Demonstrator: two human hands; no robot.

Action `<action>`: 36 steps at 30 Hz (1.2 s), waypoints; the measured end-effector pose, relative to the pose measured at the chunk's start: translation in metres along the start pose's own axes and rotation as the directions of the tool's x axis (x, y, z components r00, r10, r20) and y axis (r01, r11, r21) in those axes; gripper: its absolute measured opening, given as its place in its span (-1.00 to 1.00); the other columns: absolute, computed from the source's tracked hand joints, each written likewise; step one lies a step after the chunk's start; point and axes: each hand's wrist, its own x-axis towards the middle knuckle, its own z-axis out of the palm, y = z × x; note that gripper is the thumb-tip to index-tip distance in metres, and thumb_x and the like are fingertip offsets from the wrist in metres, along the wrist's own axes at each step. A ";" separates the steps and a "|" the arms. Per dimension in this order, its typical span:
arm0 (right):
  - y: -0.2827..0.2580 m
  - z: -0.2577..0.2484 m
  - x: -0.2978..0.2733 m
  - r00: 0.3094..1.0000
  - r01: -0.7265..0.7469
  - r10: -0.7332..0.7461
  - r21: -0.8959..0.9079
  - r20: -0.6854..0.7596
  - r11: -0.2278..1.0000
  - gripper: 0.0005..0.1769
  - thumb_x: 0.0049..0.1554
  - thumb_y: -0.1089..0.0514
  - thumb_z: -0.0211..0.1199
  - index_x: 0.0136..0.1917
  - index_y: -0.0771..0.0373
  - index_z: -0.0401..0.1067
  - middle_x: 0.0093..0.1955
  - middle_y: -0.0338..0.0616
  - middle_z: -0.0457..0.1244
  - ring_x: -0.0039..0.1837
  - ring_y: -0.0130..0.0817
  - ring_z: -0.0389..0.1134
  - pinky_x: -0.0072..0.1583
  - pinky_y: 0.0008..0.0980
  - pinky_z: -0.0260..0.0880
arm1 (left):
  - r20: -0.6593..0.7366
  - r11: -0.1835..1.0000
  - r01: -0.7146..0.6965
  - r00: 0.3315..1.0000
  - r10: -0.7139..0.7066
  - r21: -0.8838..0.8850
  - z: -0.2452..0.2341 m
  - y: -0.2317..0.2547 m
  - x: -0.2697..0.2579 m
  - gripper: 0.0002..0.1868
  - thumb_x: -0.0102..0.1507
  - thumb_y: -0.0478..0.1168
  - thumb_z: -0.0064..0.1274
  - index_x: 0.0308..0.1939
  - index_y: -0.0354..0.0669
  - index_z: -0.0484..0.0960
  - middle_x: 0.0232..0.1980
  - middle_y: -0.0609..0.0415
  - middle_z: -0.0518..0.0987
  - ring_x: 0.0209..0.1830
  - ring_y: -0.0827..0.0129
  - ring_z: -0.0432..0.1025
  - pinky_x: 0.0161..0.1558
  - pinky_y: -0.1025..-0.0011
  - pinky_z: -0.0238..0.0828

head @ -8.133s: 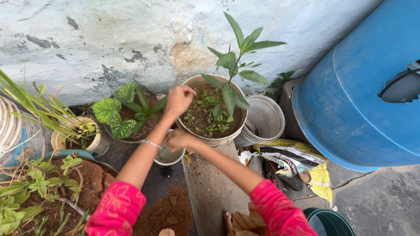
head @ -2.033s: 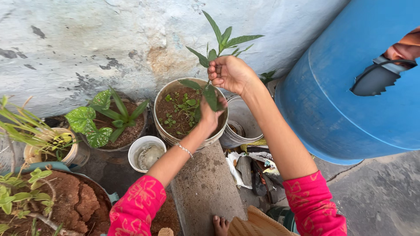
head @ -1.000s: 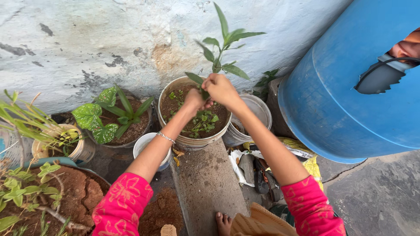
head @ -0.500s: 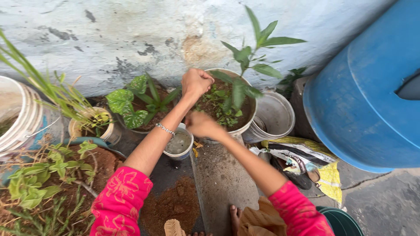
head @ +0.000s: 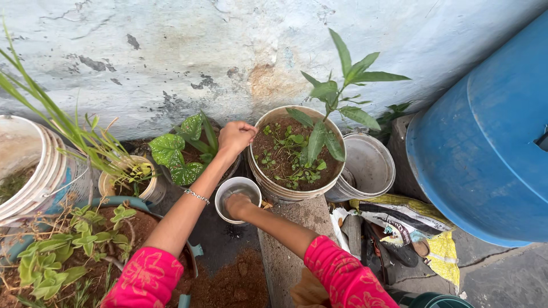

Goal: The person picks weeds from a potted plant and then uses their hands to scoop and transfer soil from one bucket into another bucket.

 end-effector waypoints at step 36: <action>0.106 -0.548 -0.308 0.981 0.192 0.010 0.974 -0.195 0.122 -0.65 0.39 0.07 -0.01 -0.25 0.15 0.24 -0.38 -0.40 0.07 -0.44 -0.72 -0.07 -0.43 -0.69 -0.13 | 0.291 0.725 0.042 0.931 0.222 -0.688 0.094 0.140 0.012 -0.56 0.31 -0.35 -0.12 0.30 -0.18 0.34 0.24 -0.01 0.46 0.10 0.27 0.51 0.14 0.30 0.54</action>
